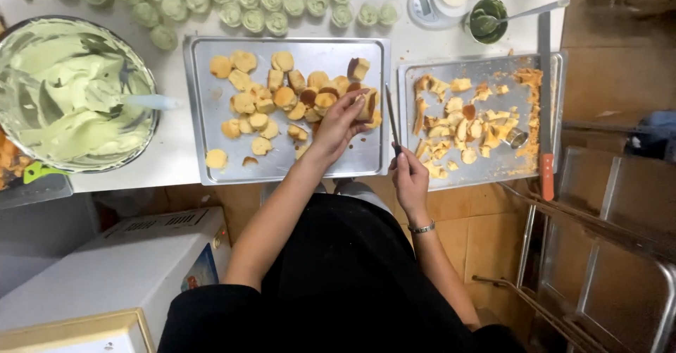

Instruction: Slicing small cake pieces on a tray using a knife.

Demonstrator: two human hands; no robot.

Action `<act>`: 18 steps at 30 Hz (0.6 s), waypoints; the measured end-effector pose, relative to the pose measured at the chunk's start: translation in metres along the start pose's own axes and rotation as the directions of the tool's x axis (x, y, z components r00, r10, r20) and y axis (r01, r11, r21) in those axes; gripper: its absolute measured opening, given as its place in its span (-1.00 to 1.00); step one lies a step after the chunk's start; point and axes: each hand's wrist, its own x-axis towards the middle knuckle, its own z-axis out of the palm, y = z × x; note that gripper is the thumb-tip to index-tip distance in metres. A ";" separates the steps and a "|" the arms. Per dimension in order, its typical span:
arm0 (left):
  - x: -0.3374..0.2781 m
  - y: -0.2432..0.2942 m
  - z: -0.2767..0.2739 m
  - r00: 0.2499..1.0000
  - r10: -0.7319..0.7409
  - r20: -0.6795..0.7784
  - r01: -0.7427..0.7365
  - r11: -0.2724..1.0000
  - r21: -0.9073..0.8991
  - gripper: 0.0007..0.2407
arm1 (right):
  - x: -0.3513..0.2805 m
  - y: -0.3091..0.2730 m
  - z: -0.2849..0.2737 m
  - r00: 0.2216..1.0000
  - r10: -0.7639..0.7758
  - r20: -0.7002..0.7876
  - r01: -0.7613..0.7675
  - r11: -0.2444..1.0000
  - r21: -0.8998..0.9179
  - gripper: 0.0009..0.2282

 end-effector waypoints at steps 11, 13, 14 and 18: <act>0.016 -0.044 0.073 1.000 -0.017 0.026 0.017 1.000 0.022 -0.58 | -0.017 -0.001 -0.079 0.993 -0.046 -0.107 0.062 0.986 0.154 -0.68; 0.018 -0.053 0.084 0.999 -0.018 0.032 0.017 0.999 0.044 -0.56 | -0.020 -0.001 -0.091 0.991 -0.054 -0.120 0.072 0.986 0.150 -0.69; 0.019 -0.057 0.088 1.000 -0.006 0.029 0.005 0.999 0.042 -0.55 | -0.022 -0.003 -0.095 0.991 -0.065 -0.119 0.082 0.986 0.145 -0.68; 0.017 -0.054 0.118 0.995 0.025 0.102 -0.032 0.997 0.066 -0.50 | -0.032 0.005 -0.113 0.986 -0.095 -0.138 0.114 0.983 0.142 -0.68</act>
